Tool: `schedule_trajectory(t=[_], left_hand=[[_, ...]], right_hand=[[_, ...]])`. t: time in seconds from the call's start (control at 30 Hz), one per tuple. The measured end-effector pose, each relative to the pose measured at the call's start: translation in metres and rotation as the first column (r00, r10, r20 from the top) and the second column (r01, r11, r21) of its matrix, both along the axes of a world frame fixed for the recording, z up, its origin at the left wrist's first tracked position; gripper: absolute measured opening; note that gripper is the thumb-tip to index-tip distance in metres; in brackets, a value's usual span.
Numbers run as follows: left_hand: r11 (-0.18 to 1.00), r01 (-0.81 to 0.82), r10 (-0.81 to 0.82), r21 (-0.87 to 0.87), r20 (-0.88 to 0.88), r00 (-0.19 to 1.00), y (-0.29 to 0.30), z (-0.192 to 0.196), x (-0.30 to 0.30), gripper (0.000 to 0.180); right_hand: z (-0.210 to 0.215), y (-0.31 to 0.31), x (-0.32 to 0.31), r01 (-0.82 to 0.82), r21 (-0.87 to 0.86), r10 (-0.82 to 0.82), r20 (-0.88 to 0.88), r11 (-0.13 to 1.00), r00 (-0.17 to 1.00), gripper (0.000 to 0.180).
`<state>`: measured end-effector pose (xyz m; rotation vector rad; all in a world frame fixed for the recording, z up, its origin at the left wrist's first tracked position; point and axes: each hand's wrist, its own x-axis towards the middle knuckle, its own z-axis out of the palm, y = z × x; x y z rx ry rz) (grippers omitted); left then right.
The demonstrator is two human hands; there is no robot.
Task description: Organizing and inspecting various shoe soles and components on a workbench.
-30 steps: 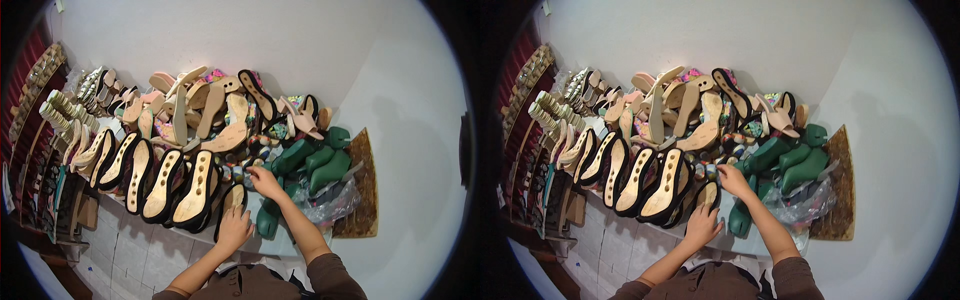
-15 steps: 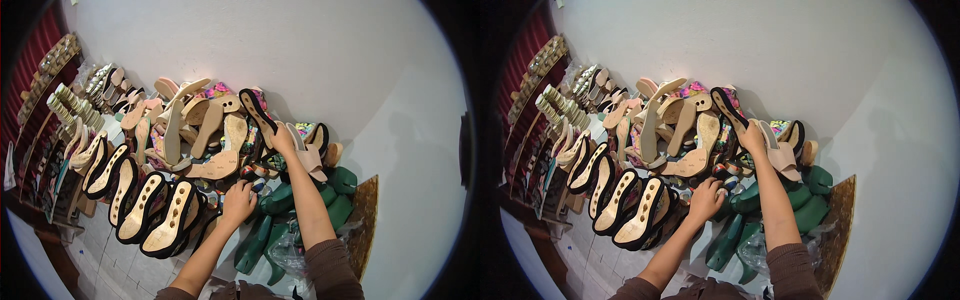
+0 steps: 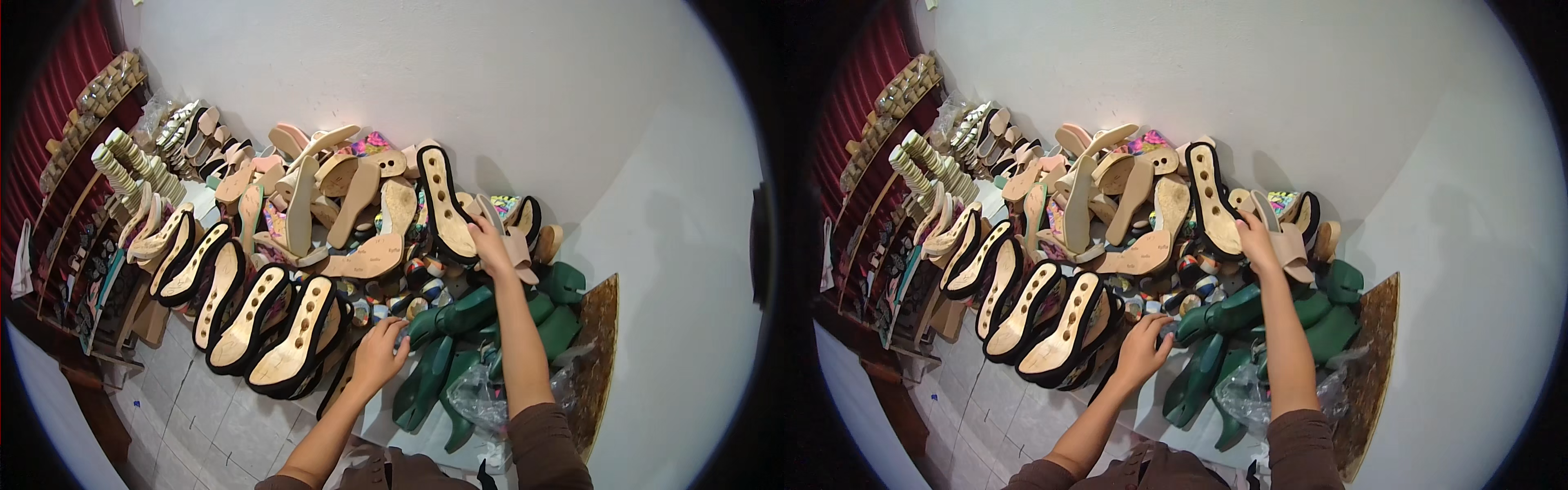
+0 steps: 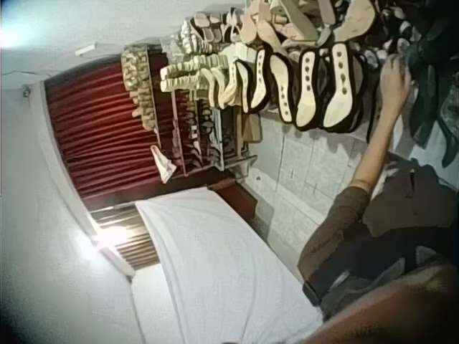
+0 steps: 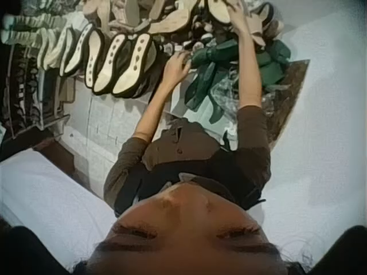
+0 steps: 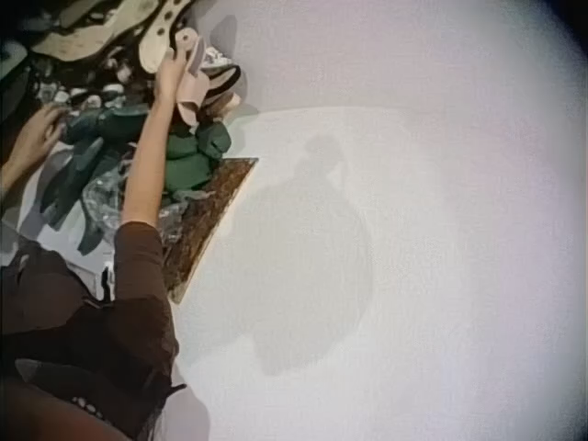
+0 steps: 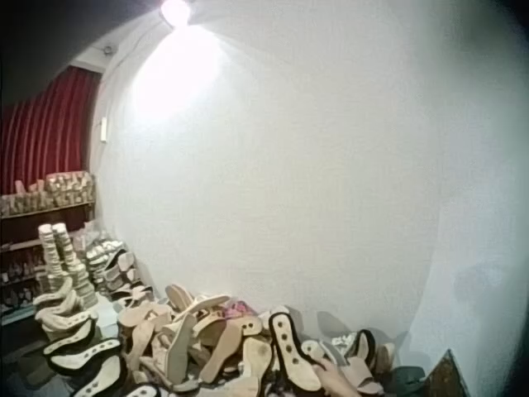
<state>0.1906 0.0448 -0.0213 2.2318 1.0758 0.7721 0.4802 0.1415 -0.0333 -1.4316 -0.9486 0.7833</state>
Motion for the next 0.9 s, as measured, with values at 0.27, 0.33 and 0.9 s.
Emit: schedule_trajectory(t=[0.27,0.33,0.9], left_hand=[[0.993,0.073,-0.059,-0.090,0.149,0.987,-0.040,-0.003,-0.074,0.075],[0.983,0.178,-0.180,0.035,0.107,0.978,-0.046,0.000,-0.091,0.084],[0.978,0.155,-0.115,-0.139,0.260,0.959,-0.100,-0.012,-0.188,0.065]], right_hand=[[0.087,-0.124,-0.026,-0.619,-0.428,0.711,0.087,0.659,0.698,0.034],[0.090,-0.133,-0.045,-0.673,-0.501,0.820,0.148,0.544,0.553,0.037],[0.012,-0.199,-0.152,-0.371,-0.241,0.336,-0.173,0.897,0.926,0.025]])
